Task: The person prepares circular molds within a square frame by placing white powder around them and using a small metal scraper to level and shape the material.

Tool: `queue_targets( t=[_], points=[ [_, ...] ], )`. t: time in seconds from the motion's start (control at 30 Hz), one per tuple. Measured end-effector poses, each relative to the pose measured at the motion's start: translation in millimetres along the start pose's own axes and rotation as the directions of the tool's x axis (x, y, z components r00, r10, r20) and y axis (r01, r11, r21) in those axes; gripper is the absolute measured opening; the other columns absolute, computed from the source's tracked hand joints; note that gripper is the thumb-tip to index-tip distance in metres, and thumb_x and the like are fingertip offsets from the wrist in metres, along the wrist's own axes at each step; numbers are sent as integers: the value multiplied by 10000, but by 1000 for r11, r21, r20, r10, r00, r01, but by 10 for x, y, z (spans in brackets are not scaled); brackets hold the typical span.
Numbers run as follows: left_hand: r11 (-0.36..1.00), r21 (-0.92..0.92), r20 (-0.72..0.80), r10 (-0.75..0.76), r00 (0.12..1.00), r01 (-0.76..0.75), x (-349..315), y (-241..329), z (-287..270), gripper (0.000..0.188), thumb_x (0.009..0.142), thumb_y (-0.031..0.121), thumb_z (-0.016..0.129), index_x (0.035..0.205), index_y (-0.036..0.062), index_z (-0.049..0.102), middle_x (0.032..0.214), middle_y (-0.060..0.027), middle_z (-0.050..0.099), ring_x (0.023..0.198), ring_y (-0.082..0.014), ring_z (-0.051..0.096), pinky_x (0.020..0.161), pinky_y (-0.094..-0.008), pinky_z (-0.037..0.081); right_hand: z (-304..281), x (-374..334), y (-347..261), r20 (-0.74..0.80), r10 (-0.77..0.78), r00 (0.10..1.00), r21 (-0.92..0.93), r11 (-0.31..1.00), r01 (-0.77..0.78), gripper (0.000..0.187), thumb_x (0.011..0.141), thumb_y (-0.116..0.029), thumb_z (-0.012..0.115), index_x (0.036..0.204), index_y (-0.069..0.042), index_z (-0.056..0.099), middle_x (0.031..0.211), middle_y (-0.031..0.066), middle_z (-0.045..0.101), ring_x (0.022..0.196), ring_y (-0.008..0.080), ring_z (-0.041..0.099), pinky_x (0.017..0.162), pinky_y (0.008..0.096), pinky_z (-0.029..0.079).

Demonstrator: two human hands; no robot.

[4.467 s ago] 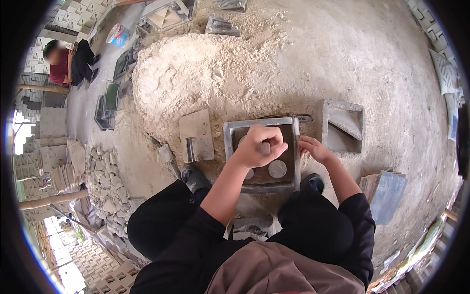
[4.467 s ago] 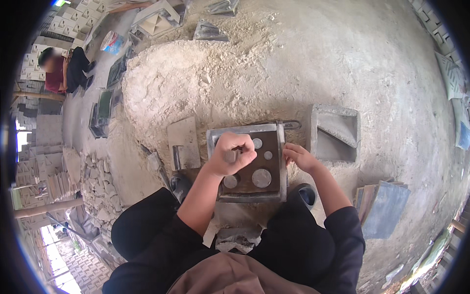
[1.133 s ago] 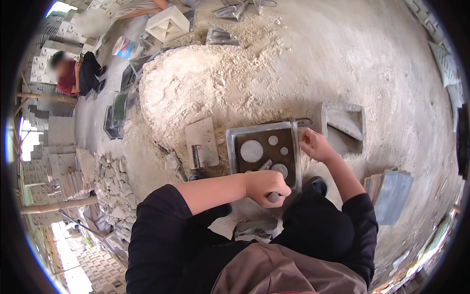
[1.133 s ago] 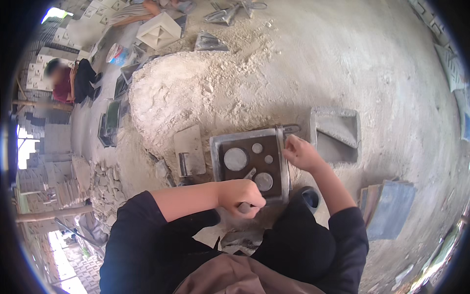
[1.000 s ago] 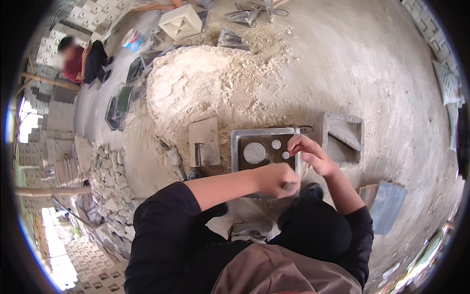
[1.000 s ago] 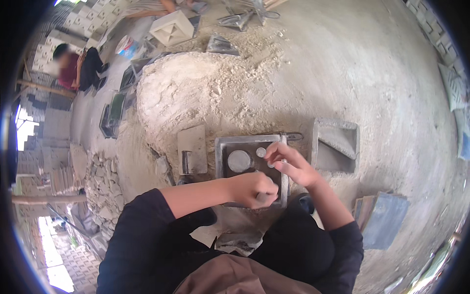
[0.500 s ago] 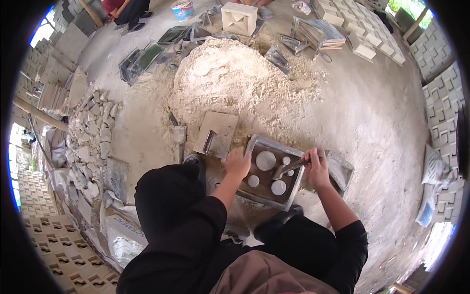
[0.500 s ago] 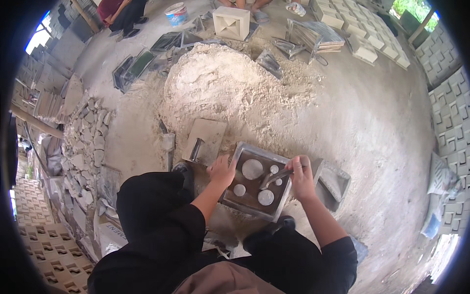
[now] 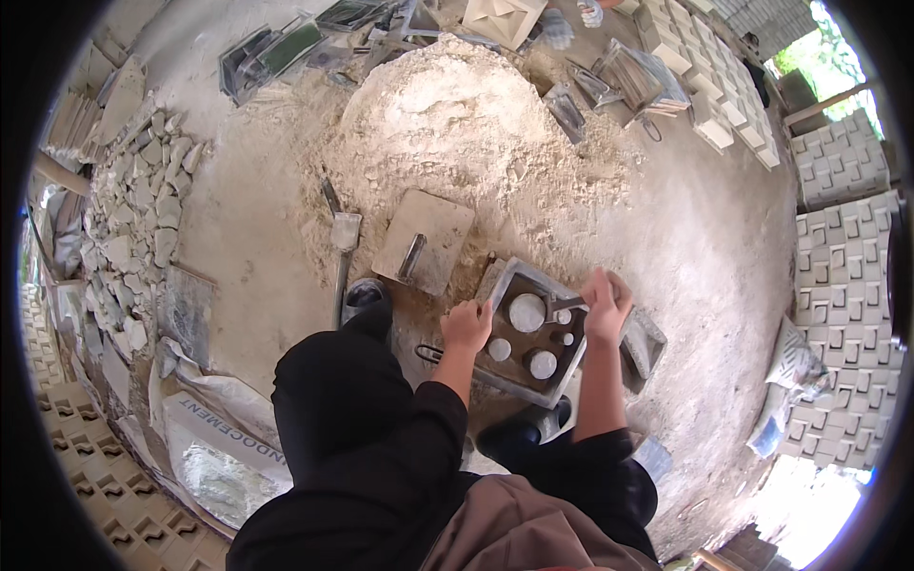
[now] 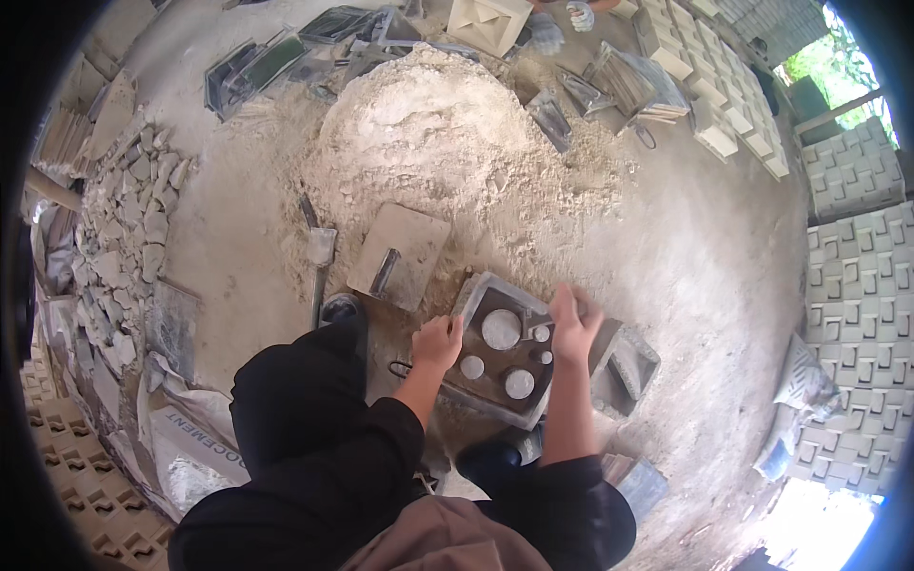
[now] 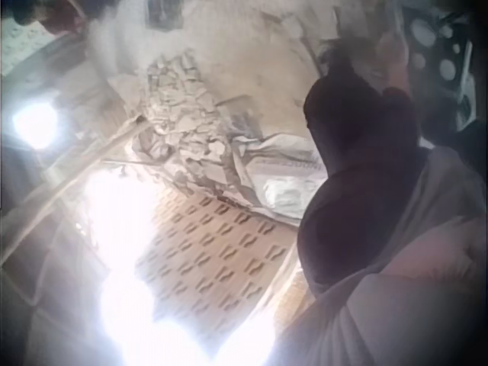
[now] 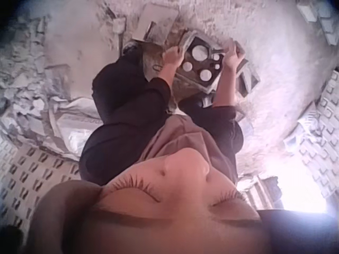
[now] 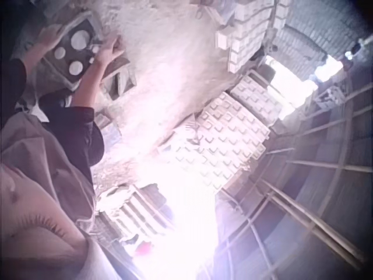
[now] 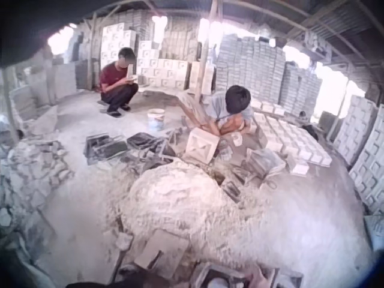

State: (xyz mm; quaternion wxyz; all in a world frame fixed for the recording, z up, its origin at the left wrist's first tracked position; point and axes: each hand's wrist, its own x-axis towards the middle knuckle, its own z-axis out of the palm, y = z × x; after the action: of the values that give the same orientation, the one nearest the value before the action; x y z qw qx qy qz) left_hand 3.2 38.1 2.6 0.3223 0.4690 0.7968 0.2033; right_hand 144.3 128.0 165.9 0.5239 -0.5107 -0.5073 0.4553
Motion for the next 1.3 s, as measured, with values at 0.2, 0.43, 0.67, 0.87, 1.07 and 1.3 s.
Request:
queue_targets(
  t=[0.2, 0.43, 0.67, 0.87, 1.07, 1.3],
  points=[
    [1000, 7, -38, 3, 999, -3, 20, 0, -14, 440, 870, 442, 357, 798, 67, 575, 870, -108, 587, 850, -294, 554, 740, -458, 392, -28, -360, 138, -258, -227, 939, 166, 947, 274, 455, 866, -73, 407, 466, -136, 200, 409, -27, 207, 371, 81, 190, 384, 252, 188],
    [1000, -2, -38, 31, 999, -31, -33, 101, -27, 459, 875, 434, 351, 804, 46, 584, 868, -127, 597, 833, -320, 561, 726, -452, 406, -191, -342, 42, -256, -199, 946, -17, 979, 201, 435, 872, -108, 390, 453, -96, 276, 414, -21, 288, 368, 76, 236, 377, 250, 208],
    [999, 10, -66, 40, 997, -40, 31, -8, 38, 447, 858, 453, 370, 813, 73, 600, 829, -100, 600, 797, -297, 575, 690, -456, 421, -95, -167, -13, -162, -91, 983, 156, 981, 117, 415, 843, -93, 379, 460, -114, 222, 419, -18, 221, 372, 89, 224, 375, 267, 202],
    [999, -36, -25, 10, 1000, -11, 30, -70, 31, 472, 865, 453, 356, 816, 54, 602, 837, -124, 599, 808, -312, 572, 704, -440, 433, -188, -206, -85, -159, -61, 985, 246, 964, 99, 365, 804, -69, 388, 470, -77, 241, 444, -13, 245, 394, 85, 242, 384, 268, 189],
    [999, -29, 71, -30, 997, 33, 5, 17, 12, 508, 875, 462, 325, 813, 38, 599, 859, -139, 601, 825, -309, 573, 738, -435, 437, -376, -336, 139, -263, -55, 963, 163, 981, 100, 354, 794, -68, 373, 464, -74, 244, 442, 3, 279, 409, 91, 264, 400, 261, 215],
    [998, 0, 72, -58, 996, 58, 3, 65, -70, 516, 870, 468, 324, 807, 37, 601, 833, -151, 611, 796, -318, 585, 695, -435, 457, -202, -516, 95, -207, -157, 966, 154, 969, 191, 373, 822, -112, 367, 465, -95, 259, 433, -12, 256, 381, 89, 220, 379, 259, 201]
  ],
)
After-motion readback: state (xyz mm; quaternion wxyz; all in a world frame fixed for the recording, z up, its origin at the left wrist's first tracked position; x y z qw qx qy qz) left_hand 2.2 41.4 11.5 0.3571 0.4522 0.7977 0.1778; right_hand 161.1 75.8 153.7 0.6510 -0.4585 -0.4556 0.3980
